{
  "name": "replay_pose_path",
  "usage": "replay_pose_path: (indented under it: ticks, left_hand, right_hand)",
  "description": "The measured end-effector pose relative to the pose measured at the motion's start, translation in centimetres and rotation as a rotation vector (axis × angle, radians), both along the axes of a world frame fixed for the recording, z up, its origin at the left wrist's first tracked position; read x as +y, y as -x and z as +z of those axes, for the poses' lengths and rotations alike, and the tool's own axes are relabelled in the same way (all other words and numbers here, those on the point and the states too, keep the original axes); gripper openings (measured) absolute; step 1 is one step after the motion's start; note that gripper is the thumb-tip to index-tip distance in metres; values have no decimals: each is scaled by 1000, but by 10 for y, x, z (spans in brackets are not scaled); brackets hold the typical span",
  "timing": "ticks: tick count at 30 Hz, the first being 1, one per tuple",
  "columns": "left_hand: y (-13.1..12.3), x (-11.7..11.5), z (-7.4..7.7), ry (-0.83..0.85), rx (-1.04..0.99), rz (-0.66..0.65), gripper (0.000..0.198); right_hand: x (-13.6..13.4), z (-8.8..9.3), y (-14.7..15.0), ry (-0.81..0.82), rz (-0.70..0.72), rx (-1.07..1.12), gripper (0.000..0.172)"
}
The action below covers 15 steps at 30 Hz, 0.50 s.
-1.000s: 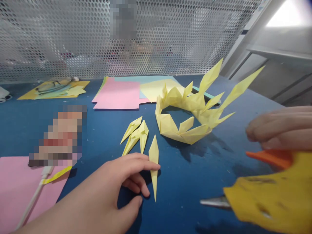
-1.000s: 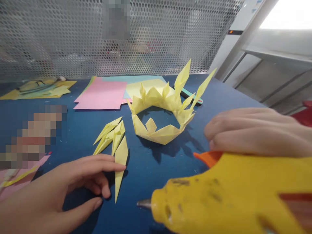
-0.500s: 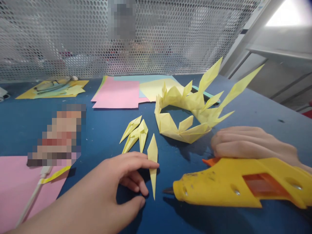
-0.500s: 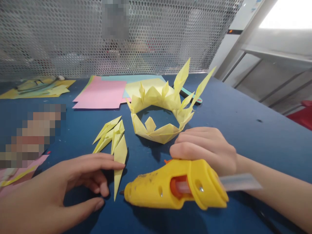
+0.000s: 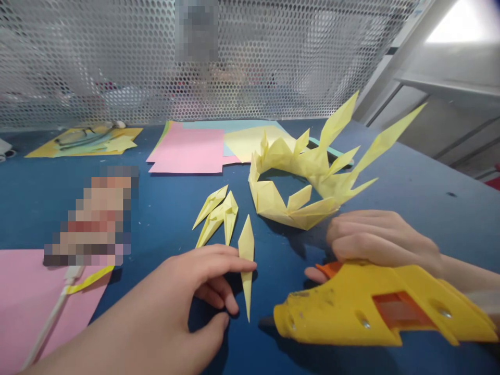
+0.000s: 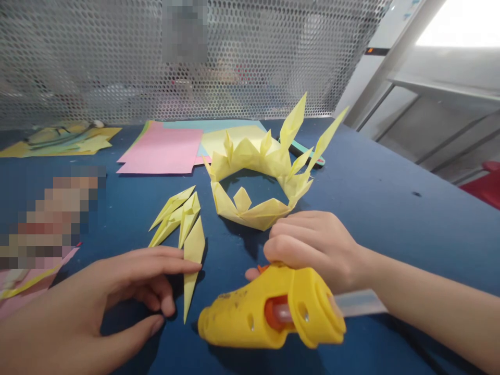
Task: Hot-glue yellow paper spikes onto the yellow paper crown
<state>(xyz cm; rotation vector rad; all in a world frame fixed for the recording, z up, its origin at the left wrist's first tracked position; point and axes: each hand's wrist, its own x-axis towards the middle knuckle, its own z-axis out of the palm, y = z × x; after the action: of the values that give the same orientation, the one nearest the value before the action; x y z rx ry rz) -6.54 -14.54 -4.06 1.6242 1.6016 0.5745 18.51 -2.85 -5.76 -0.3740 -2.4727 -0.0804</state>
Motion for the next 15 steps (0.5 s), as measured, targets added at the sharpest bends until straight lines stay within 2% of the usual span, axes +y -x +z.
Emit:
replay_pose_path:
  ticks: [5, 10, 15]
  left_hand:
    - [4, -4, -7, -6, -60, 19, 56]
    - [1, 2, 3, 6, 21, 3, 50]
    - [-3, 4, 6, -31, 42, 8, 49]
  right_hand:
    - [-1, 3, 3, 117, 62, 92, 25]
    - [4, 5, 0, 118, 117, -49, 19]
    - [4, 4, 1, 113, 103, -35, 16]
